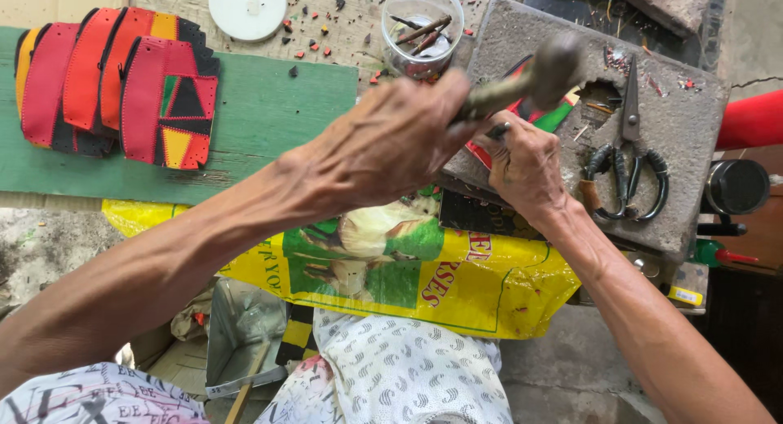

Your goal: The person uses a hammer and a metal punch to create holes along the edges of a multicolored leather piece. They repeatedly position the punch and strike it to form a pattern of holes, then set the finished piece aside with others.

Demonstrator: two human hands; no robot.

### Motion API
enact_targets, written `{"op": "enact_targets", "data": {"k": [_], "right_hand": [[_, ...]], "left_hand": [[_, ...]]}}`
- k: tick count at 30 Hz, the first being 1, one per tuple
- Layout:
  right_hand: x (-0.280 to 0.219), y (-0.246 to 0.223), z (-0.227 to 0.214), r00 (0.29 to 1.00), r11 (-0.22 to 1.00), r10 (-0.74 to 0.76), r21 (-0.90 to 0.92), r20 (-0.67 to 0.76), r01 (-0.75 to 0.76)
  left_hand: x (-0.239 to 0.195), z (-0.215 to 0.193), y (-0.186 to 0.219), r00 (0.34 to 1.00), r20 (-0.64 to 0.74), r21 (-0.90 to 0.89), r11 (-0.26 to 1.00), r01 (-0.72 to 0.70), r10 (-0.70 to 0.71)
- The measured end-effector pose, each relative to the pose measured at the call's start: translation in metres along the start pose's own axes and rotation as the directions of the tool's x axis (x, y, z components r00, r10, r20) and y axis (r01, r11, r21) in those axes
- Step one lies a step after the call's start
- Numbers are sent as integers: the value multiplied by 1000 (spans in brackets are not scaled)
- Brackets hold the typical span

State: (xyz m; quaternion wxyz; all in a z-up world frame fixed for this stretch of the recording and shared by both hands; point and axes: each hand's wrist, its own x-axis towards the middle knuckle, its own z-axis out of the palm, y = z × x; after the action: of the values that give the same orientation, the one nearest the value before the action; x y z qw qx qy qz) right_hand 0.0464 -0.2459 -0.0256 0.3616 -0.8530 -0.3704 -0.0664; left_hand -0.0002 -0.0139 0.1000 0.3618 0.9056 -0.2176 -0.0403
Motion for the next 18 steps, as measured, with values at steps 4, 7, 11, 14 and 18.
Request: {"op": "enact_targets", "data": {"k": [4, 7, 11, 14, 18], "right_hand": [[-3, 2, 3, 999, 999, 36, -11, 17, -35], [-5, 2, 3, 1000, 1000, -12, -29, -3, 12], [-4, 4, 4, 1000, 1000, -6, -24, -4, 6], [-5, 10, 4, 1000, 999, 24, -48, 11, -24], [-6, 9, 7, 1000, 999, -5, -41, -25, 4]], "left_hand": [[-4, -4, 8, 856, -449, -105, 935, -337, 258], [0, -1, 6, 896, -359, -127, 938, -324, 261], [-1, 3, 2, 997, 51, 6, 998, 56, -56], [-3, 6, 3, 969, -206, -69, 986, -155, 138], [-1, 1, 13, 911, -355, -140, 951, -274, 210]]}}
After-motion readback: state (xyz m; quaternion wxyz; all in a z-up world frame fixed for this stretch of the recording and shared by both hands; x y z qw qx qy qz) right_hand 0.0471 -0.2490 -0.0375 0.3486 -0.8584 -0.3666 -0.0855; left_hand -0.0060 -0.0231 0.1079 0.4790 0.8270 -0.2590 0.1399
